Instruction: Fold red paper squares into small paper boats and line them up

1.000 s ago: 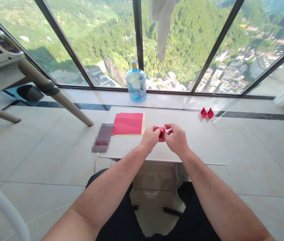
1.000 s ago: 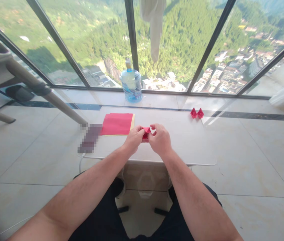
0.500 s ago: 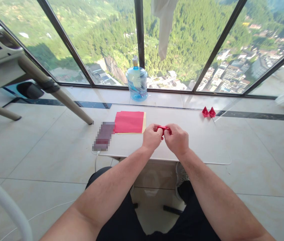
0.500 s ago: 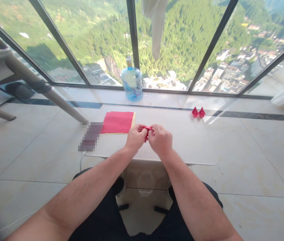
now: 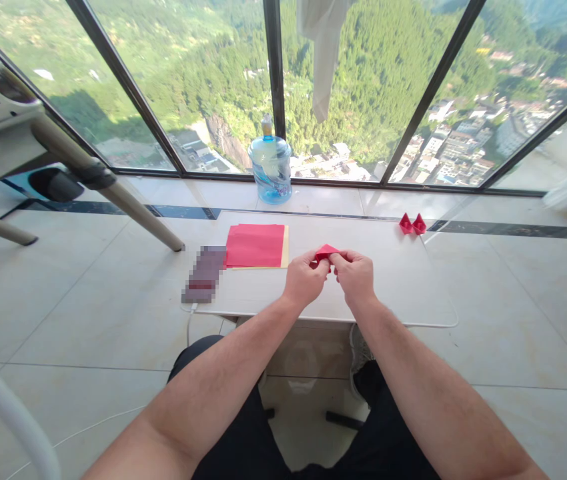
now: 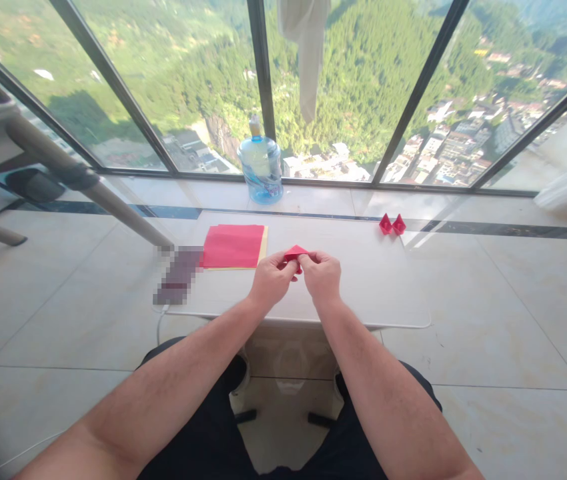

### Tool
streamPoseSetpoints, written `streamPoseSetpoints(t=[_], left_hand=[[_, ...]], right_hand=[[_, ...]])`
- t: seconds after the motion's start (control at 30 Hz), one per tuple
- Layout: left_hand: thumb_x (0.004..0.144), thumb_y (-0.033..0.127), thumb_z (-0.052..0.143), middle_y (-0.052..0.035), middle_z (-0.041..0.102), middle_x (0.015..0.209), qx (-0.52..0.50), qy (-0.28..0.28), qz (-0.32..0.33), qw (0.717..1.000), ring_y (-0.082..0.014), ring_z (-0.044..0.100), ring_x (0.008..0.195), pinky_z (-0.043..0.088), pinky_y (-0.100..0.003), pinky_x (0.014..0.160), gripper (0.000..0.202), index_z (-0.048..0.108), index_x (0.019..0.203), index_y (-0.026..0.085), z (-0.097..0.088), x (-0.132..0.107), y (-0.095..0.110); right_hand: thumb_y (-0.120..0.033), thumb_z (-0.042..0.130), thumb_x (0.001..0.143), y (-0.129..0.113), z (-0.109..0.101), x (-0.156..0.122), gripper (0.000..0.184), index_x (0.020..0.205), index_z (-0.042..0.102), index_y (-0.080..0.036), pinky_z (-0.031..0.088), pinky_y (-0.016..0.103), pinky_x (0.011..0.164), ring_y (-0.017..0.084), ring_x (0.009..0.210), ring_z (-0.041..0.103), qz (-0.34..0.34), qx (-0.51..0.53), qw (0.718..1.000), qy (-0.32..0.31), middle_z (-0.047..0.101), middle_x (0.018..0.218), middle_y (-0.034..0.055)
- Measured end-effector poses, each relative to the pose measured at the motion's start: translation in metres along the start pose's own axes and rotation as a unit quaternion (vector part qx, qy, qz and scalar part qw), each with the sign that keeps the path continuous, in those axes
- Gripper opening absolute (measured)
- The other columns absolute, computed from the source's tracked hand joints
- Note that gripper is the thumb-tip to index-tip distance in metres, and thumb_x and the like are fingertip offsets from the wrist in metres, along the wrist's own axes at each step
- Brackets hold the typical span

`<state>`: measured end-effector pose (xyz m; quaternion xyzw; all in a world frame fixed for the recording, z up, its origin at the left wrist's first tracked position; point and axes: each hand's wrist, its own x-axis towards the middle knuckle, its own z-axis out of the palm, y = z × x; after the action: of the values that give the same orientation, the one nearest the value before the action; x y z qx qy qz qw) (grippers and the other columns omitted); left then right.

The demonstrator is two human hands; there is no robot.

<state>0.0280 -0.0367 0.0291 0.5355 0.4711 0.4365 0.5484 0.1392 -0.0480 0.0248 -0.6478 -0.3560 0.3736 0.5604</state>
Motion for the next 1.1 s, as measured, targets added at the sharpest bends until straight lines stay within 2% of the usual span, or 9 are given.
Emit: streamPoseSetpoints(t=[0.07, 0.17, 0.23, 0.3, 0.53, 0.67, 0.87, 0.97, 1.1], left_hand=[[0.082, 0.027, 0.060, -0.0038, 0.074, 0.087, -0.032, -0.013, 0.006, 0.999, -0.0159, 0.067, 0.080, 0.055, -0.024, 0.069, 0.024, 0.077, 0.097, 0.019, -0.001, 0.001, -0.001], [0.086, 0.031, 0.058, -0.0077, 0.074, 0.108, -0.153, -0.005, -0.033, 0.988, -0.0197, 0.067, 0.101, 0.057, -0.031, 0.083, 0.029, 0.075, 0.106, 0.019, -0.002, 0.003, 0.000], [0.087, 0.033, 0.061, -0.0102, 0.073, 0.113, -0.210, -0.009, -0.053, 0.976, -0.0210, 0.066, 0.106, 0.056, -0.035, 0.091, 0.031, 0.074, 0.110, 0.017, -0.001, 0.004, 0.000], [0.087, 0.033, 0.063, -0.0111, 0.074, 0.112, -0.220, -0.026, -0.055, 0.974, -0.0210, 0.067, 0.105, 0.054, -0.037, 0.096, 0.032, 0.074, 0.111, 0.015, 0.001, 0.005, -0.001], [0.089, 0.037, 0.063, -0.0078, 0.071, 0.123, -0.148, -0.057, -0.011, 0.987, -0.0209, 0.068, 0.107, 0.051, -0.037, 0.102, 0.041, 0.069, 0.126, 0.020, 0.002, 0.008, -0.015], [0.095, 0.039, 0.054, -0.0040, 0.067, 0.132, -0.072, -0.039, 0.029, 0.996, -0.0209, 0.065, 0.117, 0.051, -0.035, 0.104, 0.045, 0.060, 0.138, 0.026, 0.001, 0.005, -0.017], [0.099, 0.042, 0.046, -0.0029, 0.062, 0.138, 0.043, -0.033, 0.061, 0.997, -0.0225, 0.063, 0.123, 0.047, -0.037, 0.109, 0.044, 0.060, 0.138, 0.025, 0.000, 0.001, -0.010], [0.100, 0.039, 0.042, -0.0029, 0.059, 0.142, 0.062, -0.035, 0.074, 0.995, -0.0225, 0.059, 0.127, 0.044, -0.037, 0.112, 0.045, 0.059, 0.139, 0.023, -0.001, -0.001, -0.003], [0.099, 0.034, 0.045, -0.0043, 0.060, 0.141, 0.108, -0.019, 0.105, 0.988, -0.0233, 0.056, 0.132, 0.041, -0.036, 0.114, 0.044, 0.058, 0.140, 0.023, 0.000, -0.005, 0.001]], right_hand=[[-0.034, 0.066, 0.070, 0.000, 0.000, -0.001, 0.020, 0.073, 0.074, -0.017, 0.041, 0.025, 0.046, 0.014, 0.049, 0.054, -0.019, -0.007, 1.000, 0.013, 0.065, 0.055, -0.0006], [-0.032, 0.066, 0.071, 0.001, 0.001, -0.003, 0.018, 0.073, 0.075, -0.017, 0.048, 0.026, 0.056, 0.016, 0.058, 0.061, -0.055, -0.005, 0.998, 0.013, 0.070, 0.062, 0.0009], [-0.033, 0.069, 0.071, 0.002, 0.003, -0.004, 0.018, 0.076, 0.076, -0.017, 0.052, 0.028, 0.064, 0.018, 0.066, 0.066, -0.070, 0.011, 0.997, -0.003, 0.074, 0.070, 0.0025], [-0.035, 0.070, 0.071, 0.004, 0.004, -0.004, 0.020, 0.078, 0.076, -0.017, 0.054, 0.030, 0.068, 0.019, 0.070, 0.068, -0.072, 0.020, 0.997, -0.005, 0.075, 0.075, 0.0035], [-0.034, 0.069, 0.071, 0.006, 0.007, -0.004, 0.019, 0.077, 0.074, -0.016, 0.053, 0.030, 0.064, 0.018, 0.065, 0.064, -0.081, -0.004, 0.996, 0.046, 0.073, 0.072, 0.0040], [-0.031, 0.066, 0.070, 0.003, 0.010, -0.006, 0.017, 0.075, 0.073, -0.016, 0.052, 0.029, 0.063, 0.017, 0.063, 0.063, -0.086, 0.027, 0.994, 0.061, 0.072, 0.069, 0.0028], [-0.026, 0.070, 0.064, 0.007, 0.017, -0.005, 0.010, 0.068, 0.071, -0.017, 0.047, 0.026, 0.056, 0.014, 0.057, 0.058, -0.055, 0.112, 0.990, 0.067, 0.067, 0.060, -0.0020], [-0.028, 0.068, 0.067, 0.008, 0.018, -0.005, 0.013, 0.072, 0.072, -0.016, 0.047, 0.027, 0.057, 0.014, 0.058, 0.058, -0.046, 0.116, 0.990, 0.065, 0.068, 0.062, -0.0012], [-0.030, 0.067, 0.070, 0.011, 0.018, -0.006, 0.013, 0.067, 0.070, -0.017, 0.045, 0.026, 0.056, 0.013, 0.056, 0.053, -0.066, 0.091, 0.990, 0.084, 0.064, 0.057, -0.0025]])
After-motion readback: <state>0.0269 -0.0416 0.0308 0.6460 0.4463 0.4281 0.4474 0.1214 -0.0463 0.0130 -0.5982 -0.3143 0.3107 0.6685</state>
